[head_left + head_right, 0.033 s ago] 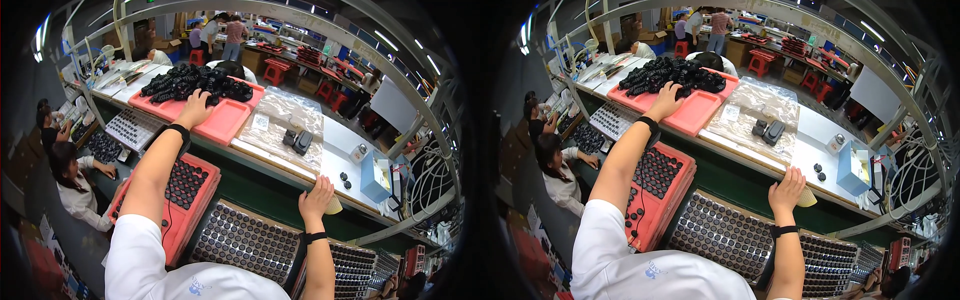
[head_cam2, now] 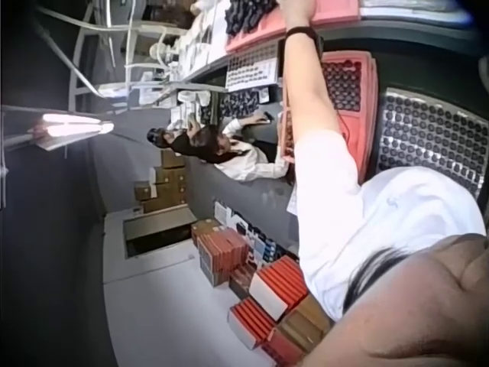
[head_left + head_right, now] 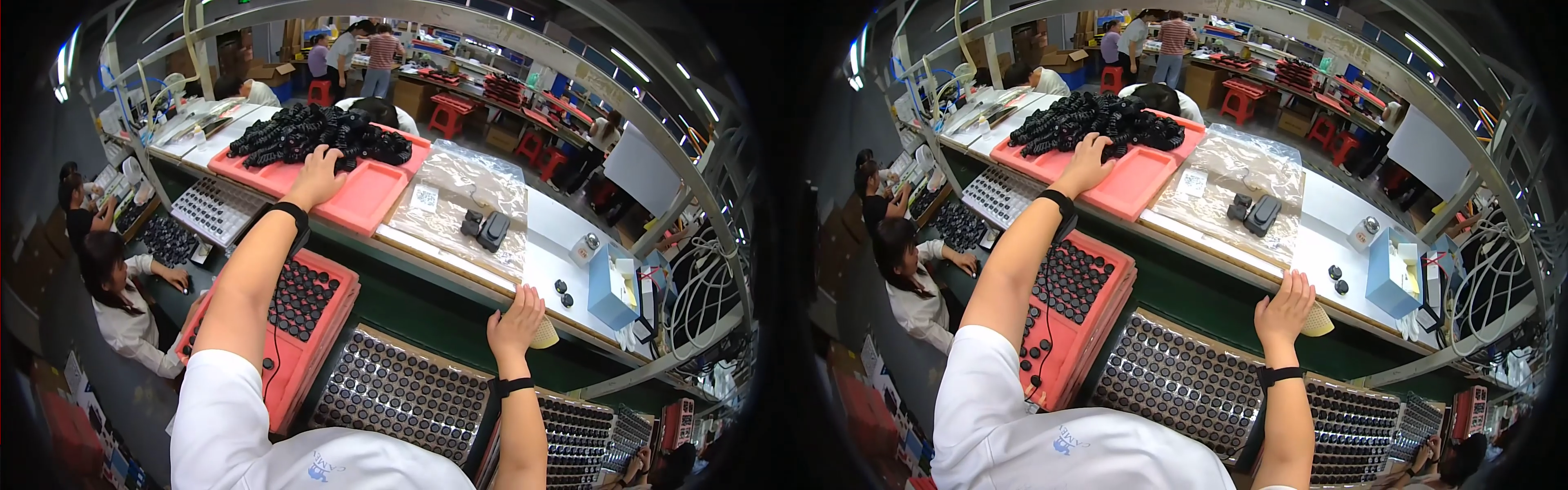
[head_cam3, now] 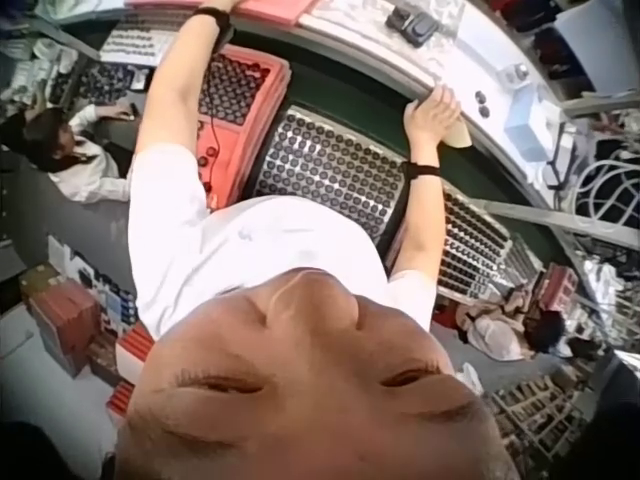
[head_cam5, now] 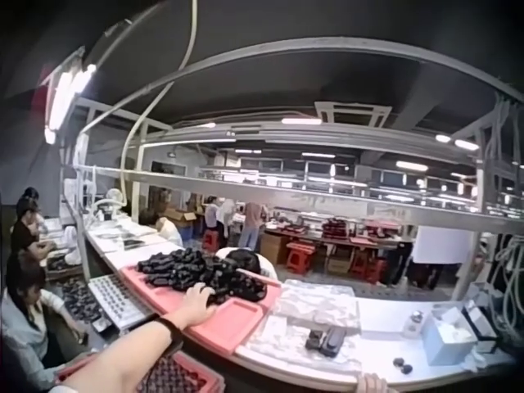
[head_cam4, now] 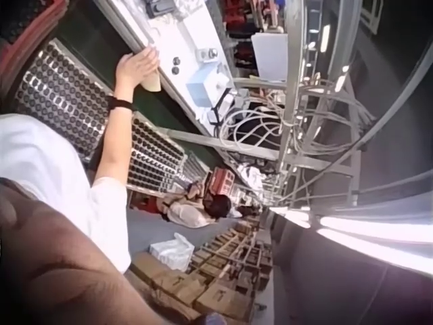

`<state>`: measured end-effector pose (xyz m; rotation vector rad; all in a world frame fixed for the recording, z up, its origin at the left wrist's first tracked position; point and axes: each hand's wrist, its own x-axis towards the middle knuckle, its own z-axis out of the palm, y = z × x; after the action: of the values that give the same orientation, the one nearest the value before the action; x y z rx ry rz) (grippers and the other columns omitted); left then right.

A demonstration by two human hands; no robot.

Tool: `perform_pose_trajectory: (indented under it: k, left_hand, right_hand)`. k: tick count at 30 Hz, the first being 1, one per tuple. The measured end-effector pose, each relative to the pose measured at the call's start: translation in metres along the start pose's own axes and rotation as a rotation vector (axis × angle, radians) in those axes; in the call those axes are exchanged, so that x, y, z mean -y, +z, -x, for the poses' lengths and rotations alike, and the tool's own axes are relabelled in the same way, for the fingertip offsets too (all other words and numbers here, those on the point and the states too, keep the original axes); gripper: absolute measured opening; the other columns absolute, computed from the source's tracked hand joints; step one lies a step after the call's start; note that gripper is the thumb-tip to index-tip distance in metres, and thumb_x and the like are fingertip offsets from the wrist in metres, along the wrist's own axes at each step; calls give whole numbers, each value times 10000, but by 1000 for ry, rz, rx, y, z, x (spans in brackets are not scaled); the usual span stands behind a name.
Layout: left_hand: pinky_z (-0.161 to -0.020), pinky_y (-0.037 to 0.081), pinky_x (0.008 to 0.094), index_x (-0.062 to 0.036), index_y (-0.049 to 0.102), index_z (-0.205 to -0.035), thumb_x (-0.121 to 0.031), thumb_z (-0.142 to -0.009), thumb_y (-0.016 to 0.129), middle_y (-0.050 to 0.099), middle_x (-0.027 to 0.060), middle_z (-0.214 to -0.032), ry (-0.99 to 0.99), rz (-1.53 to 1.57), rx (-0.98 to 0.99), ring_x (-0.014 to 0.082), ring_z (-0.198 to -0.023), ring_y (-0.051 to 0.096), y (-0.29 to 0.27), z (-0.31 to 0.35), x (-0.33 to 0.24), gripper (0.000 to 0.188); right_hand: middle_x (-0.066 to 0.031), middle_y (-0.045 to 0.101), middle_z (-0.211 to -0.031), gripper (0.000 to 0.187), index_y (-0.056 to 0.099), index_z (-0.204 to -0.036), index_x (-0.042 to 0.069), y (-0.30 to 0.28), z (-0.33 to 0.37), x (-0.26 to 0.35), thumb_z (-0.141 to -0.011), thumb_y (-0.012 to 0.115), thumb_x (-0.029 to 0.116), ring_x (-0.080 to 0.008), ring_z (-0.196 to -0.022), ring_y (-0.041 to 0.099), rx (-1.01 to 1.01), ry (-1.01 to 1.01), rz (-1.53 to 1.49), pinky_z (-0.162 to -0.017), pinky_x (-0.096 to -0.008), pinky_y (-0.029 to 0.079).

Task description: The person picks up a black component from a tray, joins it with a black ring and a black cap by hand, and places the assembled unit back into the tray. This process is repeated, occasionally reaching for additional parts from a pink foam tray.

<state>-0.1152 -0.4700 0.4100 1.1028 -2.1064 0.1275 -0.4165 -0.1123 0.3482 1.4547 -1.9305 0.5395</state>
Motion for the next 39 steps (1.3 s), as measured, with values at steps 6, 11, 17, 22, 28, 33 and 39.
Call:
perform_pose_trajectory:
  k: [6,11,17,22,28,33,39]
  left_hand:
    - [-853,431,437,-80,504,-1096,-249,-727,643,487,135,-1103,99,-176,-10,320,-1055,469,-9,-8,-11,429]
    - [-825,440,424,-84,510,-1082,-225,-728,637,511,121,-1062,136,-256,21,297,-1043,489,-8,-26,-25,402]
    - [-836,459,425,-72,543,-1057,-208,-735,626,553,139,-1050,277,-228,136,306,-1023,529,10,-59,-56,359]
    - [-864,465,429,-57,557,-1051,-196,-738,622,565,155,-1079,421,-195,316,325,-1038,534,15,-62,-57,349]
    - [-872,464,412,-48,568,-1052,-192,-751,605,570,160,-1063,389,-112,367,325,-1046,531,4,-59,-33,336]
    - [-858,464,394,-21,579,-1028,-180,-779,610,599,173,-1003,391,44,322,333,-989,556,-22,-67,-14,296]
    - [-860,460,396,-5,583,-1025,-177,-792,614,620,195,-1006,151,130,249,346,-970,585,-71,-99,25,291]
  right_hand:
    - [-179,366,-1284,707,317,-1292,-4,-1,0,-4,-674,649,84,-342,-1276,305,7,-9,14,-1094,-496,213]
    - [-178,368,-1288,708,317,-1293,-4,-2,1,-2,-673,649,82,-340,-1278,305,20,-11,23,-1092,-499,214]
    - [-178,367,-1290,702,319,-1292,-4,1,2,-2,-675,641,90,-341,-1277,307,20,-13,28,-1089,-505,218]
    - [-181,367,-1290,694,322,-1289,-7,5,2,-4,-678,635,98,-343,-1278,304,6,-16,32,-1088,-506,219]
    - [-185,364,-1290,696,322,-1288,-10,6,1,-4,-676,635,97,-344,-1282,299,-3,-8,18,-1093,-502,210]
    - [-187,359,-1292,705,313,-1294,-10,5,0,-2,-676,635,97,-346,-1283,297,-1,-4,16,-1099,-498,198]
    - [-186,356,-1294,714,304,-1300,-10,5,-1,1,-676,634,95,-348,-1284,294,15,5,16,-1101,-497,193]
